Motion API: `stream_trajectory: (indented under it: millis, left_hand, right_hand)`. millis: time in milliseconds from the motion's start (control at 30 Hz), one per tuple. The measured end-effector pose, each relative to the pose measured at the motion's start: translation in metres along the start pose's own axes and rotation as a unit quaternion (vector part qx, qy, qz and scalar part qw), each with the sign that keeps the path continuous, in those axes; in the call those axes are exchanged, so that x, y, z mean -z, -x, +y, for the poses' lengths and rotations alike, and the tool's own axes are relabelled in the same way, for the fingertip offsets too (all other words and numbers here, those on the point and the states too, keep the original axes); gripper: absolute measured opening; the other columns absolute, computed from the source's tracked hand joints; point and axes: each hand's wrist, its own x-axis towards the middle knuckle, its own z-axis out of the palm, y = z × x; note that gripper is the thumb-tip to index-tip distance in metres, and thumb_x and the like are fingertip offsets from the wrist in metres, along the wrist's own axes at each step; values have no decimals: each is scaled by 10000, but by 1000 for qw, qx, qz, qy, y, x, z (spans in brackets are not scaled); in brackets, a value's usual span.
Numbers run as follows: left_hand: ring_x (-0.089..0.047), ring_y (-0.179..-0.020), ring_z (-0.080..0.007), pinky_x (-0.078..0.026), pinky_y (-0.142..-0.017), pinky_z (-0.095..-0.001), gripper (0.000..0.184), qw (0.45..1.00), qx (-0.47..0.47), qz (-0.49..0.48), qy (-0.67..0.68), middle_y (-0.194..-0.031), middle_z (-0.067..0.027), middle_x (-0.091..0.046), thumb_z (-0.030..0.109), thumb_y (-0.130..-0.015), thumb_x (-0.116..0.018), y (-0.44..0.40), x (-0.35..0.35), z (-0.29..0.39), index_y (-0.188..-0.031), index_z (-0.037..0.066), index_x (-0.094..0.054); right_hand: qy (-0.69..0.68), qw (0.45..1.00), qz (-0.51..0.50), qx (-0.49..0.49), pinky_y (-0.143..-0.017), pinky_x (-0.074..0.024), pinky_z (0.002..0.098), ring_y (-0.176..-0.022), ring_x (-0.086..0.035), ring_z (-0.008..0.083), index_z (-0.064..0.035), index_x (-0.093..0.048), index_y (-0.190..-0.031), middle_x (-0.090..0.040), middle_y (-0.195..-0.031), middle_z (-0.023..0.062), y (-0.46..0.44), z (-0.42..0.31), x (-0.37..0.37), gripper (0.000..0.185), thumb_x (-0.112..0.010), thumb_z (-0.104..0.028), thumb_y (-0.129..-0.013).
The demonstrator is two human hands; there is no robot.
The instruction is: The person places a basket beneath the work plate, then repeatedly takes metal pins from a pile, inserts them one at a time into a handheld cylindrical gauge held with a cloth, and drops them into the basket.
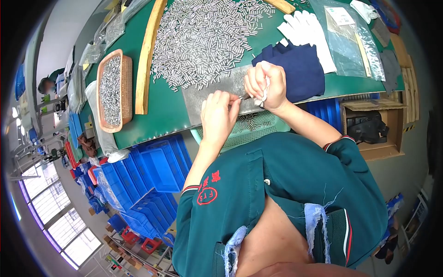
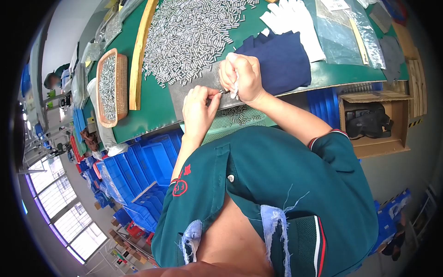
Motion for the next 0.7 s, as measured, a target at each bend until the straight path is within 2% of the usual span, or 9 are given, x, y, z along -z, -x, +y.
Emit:
stream_trajectory:
  millis: [100, 167, 233, 333, 433, 567, 633, 700]
  left_hand:
    - [-507, -671, -217, -383, -616, -334, 117, 1000, 6, -8, 9, -679, -35, -510, 104, -700, -664, 1, -1, -2, -731, 78, -554]
    - [-510, -690, -218, -374, -614, -335, 107, 1000, 13, -17, 14, -694, -36, -511, 109, -705, -656, 2, -2, -3, -731, 86, -554]
    - [-508, -687, -213, -374, -612, -335, 108, 1000, 8, -17, 9, -694, -32, -509, 106, -705, -654, 1, 0, -2, -749, 86, -558]
    - [-514, -666, -200, -392, -627, -321, 124, 1000, 12, -13, 14, -681, -28, -516, 96, -704, -656, -2, 1, 1, -784, 72, -565]
    - [-513, -667, -199, -389, -631, -312, 123, 1000, -1, -29, -4, -689, -22, -513, 85, -708, -646, -3, 5, 3, -807, 80, -573]
    - [-510, -656, -185, -396, -620, -309, 130, 999, -6, -41, 10, -695, -24, -510, 78, -722, -629, -4, 8, 1, -844, 71, -586]
    - [-545, -737, -213, -402, -653, -315, 146, 990, 68, -90, 87, -742, -40, -536, 117, -733, -622, -2, 8, -6, -875, 97, -590]
    - [-548, -752, -217, -406, -665, -317, 156, 988, 78, -96, 91, -760, -47, -538, 130, -735, -621, -6, 11, -9, -887, 102, -594]
  right_hand:
    - [-12, 1000, -12, -5, -357, -285, 249, -348, -317, 112, -47, -334, -492, -370, -424, 55, 1, 3, 2, 413, -336, -175, -884]
    - [141, 981, -99, 92, -365, -279, 242, -363, -338, 107, -34, -348, -484, -396, -437, 55, 4, 7, 3, 400, -354, -153, -865]
    - [144, 980, -117, 79, -375, -277, 234, -383, -359, 102, -24, -356, -479, -415, -448, 55, 4, 4, 1, 390, -369, -140, -851]
    - [40, 998, -42, 22, -375, -284, 237, -374, -333, 95, -41, -336, -501, -380, -444, 44, 4, 5, 1, 395, -366, -164, -875]
    - [26, 999, 2, 20, -353, -271, 248, -334, -277, 107, -66, -312, -505, -332, -425, 35, 2, 2, -3, 425, -331, -222, -899]
    - [26, 999, 18, 28, -351, -263, 251, -332, -278, 109, -76, -310, -522, -320, -424, 32, 0, 2, -3, 414, -317, -233, -905]
    - [26, 999, 14, 29, -356, -265, 252, -334, -277, 109, -75, -312, -522, -319, -423, 32, 0, 2, -3, 415, -315, -233, -906]
    - [23, 999, 10, 29, -360, -267, 253, -335, -276, 109, -75, -314, -523, -318, -423, 33, 0, 2, -4, 415, -313, -233, -906]
